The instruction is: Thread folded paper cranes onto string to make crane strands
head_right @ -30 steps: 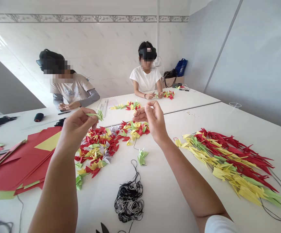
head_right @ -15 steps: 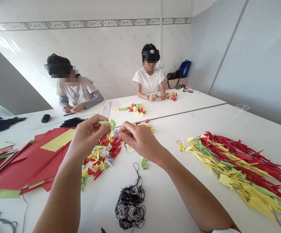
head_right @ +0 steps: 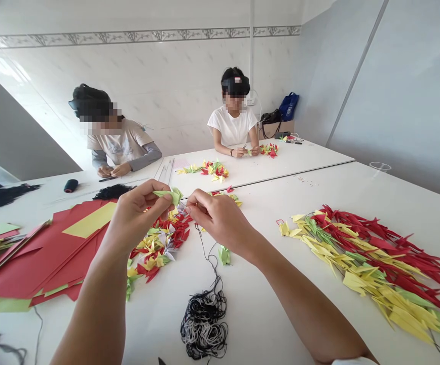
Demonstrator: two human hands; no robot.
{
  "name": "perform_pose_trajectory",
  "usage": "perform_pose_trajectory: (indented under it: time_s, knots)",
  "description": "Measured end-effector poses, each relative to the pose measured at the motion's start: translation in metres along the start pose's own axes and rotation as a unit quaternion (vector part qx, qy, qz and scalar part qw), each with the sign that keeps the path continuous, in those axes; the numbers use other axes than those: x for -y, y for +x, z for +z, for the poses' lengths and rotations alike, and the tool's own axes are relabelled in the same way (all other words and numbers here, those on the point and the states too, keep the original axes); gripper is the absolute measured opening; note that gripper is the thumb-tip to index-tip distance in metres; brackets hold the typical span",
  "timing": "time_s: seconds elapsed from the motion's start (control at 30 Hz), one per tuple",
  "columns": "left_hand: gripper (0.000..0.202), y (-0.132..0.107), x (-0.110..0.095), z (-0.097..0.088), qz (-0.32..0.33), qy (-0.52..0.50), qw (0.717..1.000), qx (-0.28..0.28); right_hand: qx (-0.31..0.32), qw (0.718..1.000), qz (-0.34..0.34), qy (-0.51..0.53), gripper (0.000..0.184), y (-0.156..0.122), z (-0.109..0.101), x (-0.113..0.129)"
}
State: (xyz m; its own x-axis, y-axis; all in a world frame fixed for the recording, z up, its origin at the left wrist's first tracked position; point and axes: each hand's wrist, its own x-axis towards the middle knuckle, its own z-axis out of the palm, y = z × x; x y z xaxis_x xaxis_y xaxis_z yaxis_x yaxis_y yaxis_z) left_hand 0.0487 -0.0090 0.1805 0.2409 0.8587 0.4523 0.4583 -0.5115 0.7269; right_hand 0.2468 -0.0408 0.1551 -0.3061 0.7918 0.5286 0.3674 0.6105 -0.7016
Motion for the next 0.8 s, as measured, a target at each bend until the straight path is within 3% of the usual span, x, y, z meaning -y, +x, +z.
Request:
perform_pose_trajectory:
  time_s: [0.8]
  knots:
    - [0.012, -0.0017, -0.0060, -0.0014, -0.001, 0.028, 1.000, -0.015, -0.004, 1.000, -0.006, -0.026, 0.017, 0.0000, 0.0012, 0.0005]
